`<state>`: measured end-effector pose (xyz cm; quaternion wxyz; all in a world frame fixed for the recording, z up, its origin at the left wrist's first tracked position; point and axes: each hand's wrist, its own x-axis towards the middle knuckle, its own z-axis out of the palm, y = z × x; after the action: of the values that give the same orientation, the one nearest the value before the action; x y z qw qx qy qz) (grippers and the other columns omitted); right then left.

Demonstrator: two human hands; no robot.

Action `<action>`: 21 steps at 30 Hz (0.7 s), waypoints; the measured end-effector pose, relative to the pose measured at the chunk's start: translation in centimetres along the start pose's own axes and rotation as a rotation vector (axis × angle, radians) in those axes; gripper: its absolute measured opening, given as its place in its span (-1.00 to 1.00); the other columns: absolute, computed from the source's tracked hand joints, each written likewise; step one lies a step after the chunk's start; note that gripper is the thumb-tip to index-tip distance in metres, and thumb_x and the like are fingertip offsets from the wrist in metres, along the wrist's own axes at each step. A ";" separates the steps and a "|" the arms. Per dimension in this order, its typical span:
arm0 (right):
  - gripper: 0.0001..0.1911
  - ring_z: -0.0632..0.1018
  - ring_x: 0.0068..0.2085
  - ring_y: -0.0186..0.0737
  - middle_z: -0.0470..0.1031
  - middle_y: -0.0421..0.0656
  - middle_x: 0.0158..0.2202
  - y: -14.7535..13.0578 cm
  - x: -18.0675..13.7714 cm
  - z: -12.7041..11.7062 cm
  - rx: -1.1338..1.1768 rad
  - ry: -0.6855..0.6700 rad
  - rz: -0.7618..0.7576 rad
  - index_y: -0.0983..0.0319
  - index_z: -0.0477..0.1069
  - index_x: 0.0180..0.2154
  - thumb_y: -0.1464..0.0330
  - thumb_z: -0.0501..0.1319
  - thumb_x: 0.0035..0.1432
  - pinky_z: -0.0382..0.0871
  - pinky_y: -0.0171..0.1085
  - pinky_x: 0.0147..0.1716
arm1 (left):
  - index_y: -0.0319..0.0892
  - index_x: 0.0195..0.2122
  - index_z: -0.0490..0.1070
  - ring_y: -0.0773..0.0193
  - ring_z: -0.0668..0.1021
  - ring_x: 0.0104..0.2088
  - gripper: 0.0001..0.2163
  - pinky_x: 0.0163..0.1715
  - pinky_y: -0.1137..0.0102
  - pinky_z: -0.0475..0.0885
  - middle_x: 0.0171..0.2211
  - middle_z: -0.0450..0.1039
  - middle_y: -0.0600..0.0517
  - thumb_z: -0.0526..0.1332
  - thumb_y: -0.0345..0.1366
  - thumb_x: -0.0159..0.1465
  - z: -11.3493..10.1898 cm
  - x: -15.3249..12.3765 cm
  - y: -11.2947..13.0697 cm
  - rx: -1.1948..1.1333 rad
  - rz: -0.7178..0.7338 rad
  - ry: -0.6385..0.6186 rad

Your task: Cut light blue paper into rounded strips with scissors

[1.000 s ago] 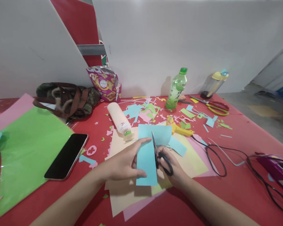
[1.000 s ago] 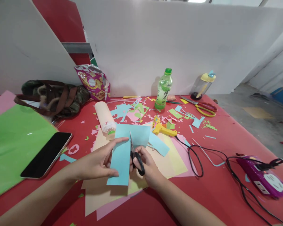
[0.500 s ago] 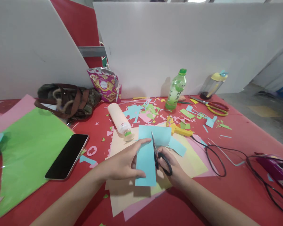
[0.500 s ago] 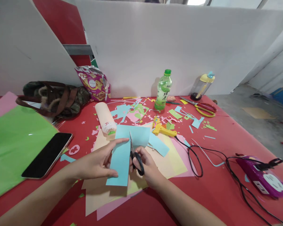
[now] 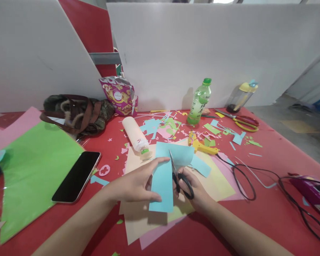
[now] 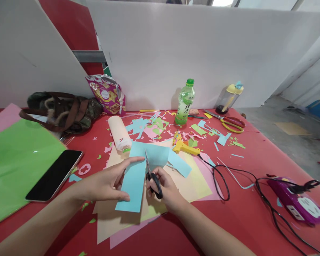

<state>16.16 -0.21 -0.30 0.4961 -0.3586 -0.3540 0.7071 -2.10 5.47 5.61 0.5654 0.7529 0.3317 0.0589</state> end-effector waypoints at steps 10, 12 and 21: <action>-0.60 0.36 -0.62 -0.42 0.31 -0.32 -0.61 -0.4 -0.1 0.3 -0.041 0.052 0.008 0.21 0.14 -0.48 0.12 0.28 -0.21 0.16 -0.40 -0.61 | -0.03 0.14 -0.22 0.47 0.22 -0.57 -0.22 -0.62 0.56 0.17 -0.45 0.11 0.16 0.26 -0.35 -0.03 -0.3 0.0 0.6 -0.034 -0.026 -0.017; -0.59 0.36 -0.62 -0.42 0.31 -0.33 -0.62 -0.4 0.0 0.3 -0.049 0.057 0.012 0.21 0.13 -0.49 0.12 0.28 -0.21 0.16 -0.40 -0.62 | -0.05 0.14 -0.21 0.47 0.20 -0.57 -0.22 -0.63 0.56 0.16 -0.43 0.11 0.14 0.26 -0.36 -0.03 -0.4 -0.1 0.8 -0.021 -0.018 -0.014; -0.59 0.35 -0.58 -0.38 0.30 -0.28 -0.56 -0.3 -0.1 0.3 0.009 -0.027 -0.009 0.18 0.13 -0.45 0.09 0.26 -0.20 0.19 -0.35 -0.57 | -0.08 0.15 -0.20 0.43 0.24 -0.57 -0.21 -0.64 0.57 0.16 -0.57 0.08 0.20 0.27 -0.35 -0.03 -0.6 -0.4 0.8 -0.006 0.010 -0.070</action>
<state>16.06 -0.25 0.10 0.4960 -0.3453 -0.3590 0.7112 -2.37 5.55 6.61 0.5786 0.7544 0.3080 0.0364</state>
